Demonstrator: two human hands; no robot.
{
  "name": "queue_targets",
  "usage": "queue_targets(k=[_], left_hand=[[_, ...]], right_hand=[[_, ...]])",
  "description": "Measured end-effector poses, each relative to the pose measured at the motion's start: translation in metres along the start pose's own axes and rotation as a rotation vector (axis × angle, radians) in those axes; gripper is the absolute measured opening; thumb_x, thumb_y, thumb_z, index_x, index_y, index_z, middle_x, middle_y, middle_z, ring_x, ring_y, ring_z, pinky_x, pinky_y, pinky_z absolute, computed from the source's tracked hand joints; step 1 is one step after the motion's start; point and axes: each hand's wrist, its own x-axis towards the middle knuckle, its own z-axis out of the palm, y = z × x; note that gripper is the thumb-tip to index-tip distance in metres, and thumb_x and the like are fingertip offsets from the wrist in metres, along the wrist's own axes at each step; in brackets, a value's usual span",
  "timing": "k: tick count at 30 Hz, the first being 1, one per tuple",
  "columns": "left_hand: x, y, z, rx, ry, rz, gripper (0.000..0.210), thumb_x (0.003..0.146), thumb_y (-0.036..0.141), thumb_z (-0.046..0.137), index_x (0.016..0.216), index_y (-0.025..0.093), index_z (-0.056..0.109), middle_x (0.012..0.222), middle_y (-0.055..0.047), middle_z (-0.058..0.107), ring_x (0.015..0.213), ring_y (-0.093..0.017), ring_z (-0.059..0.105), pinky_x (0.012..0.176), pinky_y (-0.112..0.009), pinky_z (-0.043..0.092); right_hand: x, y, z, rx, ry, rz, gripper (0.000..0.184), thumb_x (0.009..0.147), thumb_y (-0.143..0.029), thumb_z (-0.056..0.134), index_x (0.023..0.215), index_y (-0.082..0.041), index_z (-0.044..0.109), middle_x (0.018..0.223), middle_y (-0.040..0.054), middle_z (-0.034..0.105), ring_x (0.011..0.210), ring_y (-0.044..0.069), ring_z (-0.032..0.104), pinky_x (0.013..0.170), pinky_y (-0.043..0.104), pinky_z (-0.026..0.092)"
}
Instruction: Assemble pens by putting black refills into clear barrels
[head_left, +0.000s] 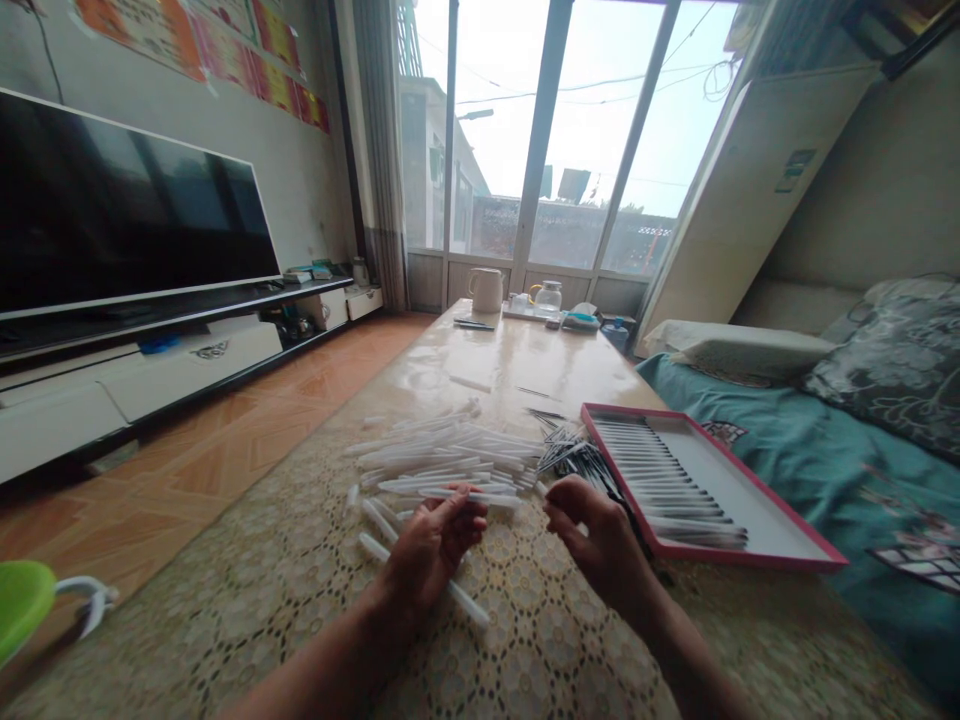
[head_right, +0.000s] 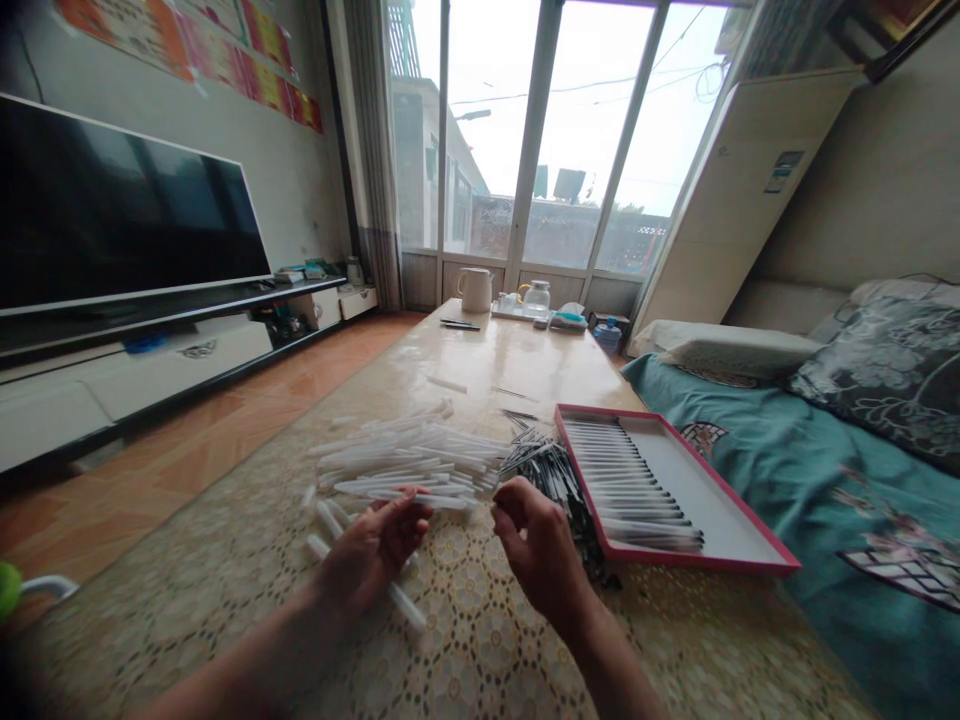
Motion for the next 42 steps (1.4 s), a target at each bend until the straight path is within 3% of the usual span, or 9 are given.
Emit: queue_targets(k=[4,7,22,32,38,42], left_hand=[[-0.003,0.001,0.003,0.012,-0.008,0.014,0.004,0.079,0.01,0.059,0.08,0.013,0.062,0.065,-0.004,0.068,0.052,-0.01,0.062,0.051,-0.017,0.05],[-0.004,0.001,0.004,0.02,-0.012,0.019,0.003,0.079,0.011,0.06,0.08,0.013,0.062,0.064,-0.003,0.067,0.052,-0.01,0.061,0.051,-0.017,0.05],[0.004,-0.008,-0.005,0.094,-0.105,0.034,0.015,0.074,0.024,0.069,0.082,0.013,0.064,0.066,-0.003,0.068,0.055,-0.01,0.061,0.052,-0.018,0.047],[0.003,-0.006,-0.003,0.102,-0.131,0.045,0.021,0.069,0.029,0.074,0.08,0.013,0.065,0.063,-0.002,0.067,0.053,-0.01,0.061,0.05,-0.019,0.046],[0.004,-0.007,-0.002,0.092,-0.216,0.045,0.021,0.069,0.031,0.074,0.077,0.014,0.065,0.062,-0.001,0.067,0.052,-0.01,0.06,0.048,-0.019,0.044],[0.002,-0.006,-0.002,0.094,-0.174,0.051,0.021,0.068,0.03,0.074,0.078,0.013,0.066,0.062,-0.001,0.066,0.053,-0.01,0.06,0.05,-0.019,0.045]], right_hand=[[-0.003,0.0,0.016,0.15,0.004,-0.039,0.016,0.086,-0.024,0.048,0.096,-0.018,0.058,0.078,0.0017,0.062,0.06,0.012,0.06,0.058,0.024,0.047],[-0.004,-0.002,0.021,0.204,0.013,-0.023,0.006,0.085,-0.023,0.051,0.089,-0.018,0.054,0.071,-0.0011,0.059,0.06,0.012,0.061,0.058,0.023,0.047],[-0.005,0.0,0.023,0.178,-0.018,-0.025,0.004,0.084,-0.021,0.056,0.082,-0.019,0.052,0.07,-0.0017,0.057,0.061,0.012,0.061,0.058,0.022,0.047],[-0.007,0.005,0.027,0.311,-0.031,0.082,0.02,0.084,-0.035,0.057,0.078,-0.017,0.057,0.064,0.0,0.061,0.048,0.01,0.057,0.046,0.019,0.043],[-0.007,0.011,0.029,0.24,-0.067,0.137,0.042,0.091,-0.048,0.039,0.065,-0.017,0.051,0.054,-0.0005,0.057,0.037,0.007,0.052,0.037,0.017,0.036],[-0.007,0.006,0.027,0.218,-0.122,0.088,0.033,0.091,-0.046,0.039,0.081,-0.017,0.053,0.061,-0.0003,0.061,0.042,0.009,0.054,0.041,0.018,0.04]])
